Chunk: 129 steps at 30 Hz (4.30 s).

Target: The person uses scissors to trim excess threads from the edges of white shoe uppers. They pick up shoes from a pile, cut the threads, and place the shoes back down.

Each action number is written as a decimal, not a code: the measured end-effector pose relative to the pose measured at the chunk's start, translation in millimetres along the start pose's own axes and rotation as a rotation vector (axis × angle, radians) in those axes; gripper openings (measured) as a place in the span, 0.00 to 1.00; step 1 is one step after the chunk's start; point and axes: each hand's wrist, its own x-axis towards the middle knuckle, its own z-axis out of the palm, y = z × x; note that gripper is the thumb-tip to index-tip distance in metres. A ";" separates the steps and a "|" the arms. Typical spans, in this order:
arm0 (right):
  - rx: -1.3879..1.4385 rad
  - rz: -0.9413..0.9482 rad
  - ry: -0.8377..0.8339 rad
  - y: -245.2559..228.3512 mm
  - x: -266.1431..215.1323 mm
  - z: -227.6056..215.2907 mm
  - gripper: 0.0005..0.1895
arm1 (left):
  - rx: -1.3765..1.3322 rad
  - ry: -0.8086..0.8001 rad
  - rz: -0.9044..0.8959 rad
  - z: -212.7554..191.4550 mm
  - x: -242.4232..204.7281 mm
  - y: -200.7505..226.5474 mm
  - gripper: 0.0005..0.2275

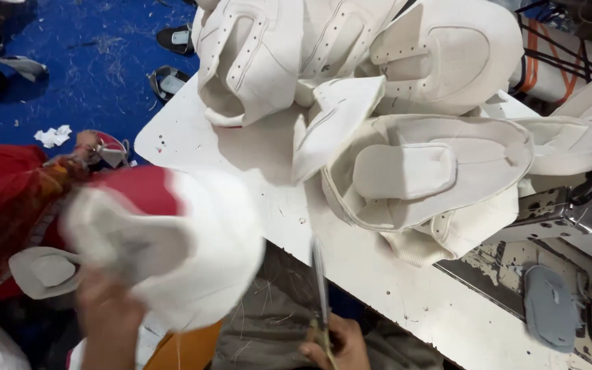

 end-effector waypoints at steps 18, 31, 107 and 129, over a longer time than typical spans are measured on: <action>0.041 0.462 -0.032 -72.4 34.2 13.8 0.11 | 0.882 0.125 0.502 110.2 40.3 48.8 0.09; 0.394 0.460 -0.222 -32.1 25.1 8.4 0.13 | 0.953 -0.117 0.678 132.9 2.7 57.3 0.15; 0.762 -0.154 -0.150 -45.6 16.4 27.0 0.30 | 0.156 -0.546 0.550 90.4 4.9 117.4 0.13; 1.028 0.438 -0.472 -47.2 28.0 12.8 0.36 | 1.199 -0.309 0.681 160.2 34.9 76.4 0.04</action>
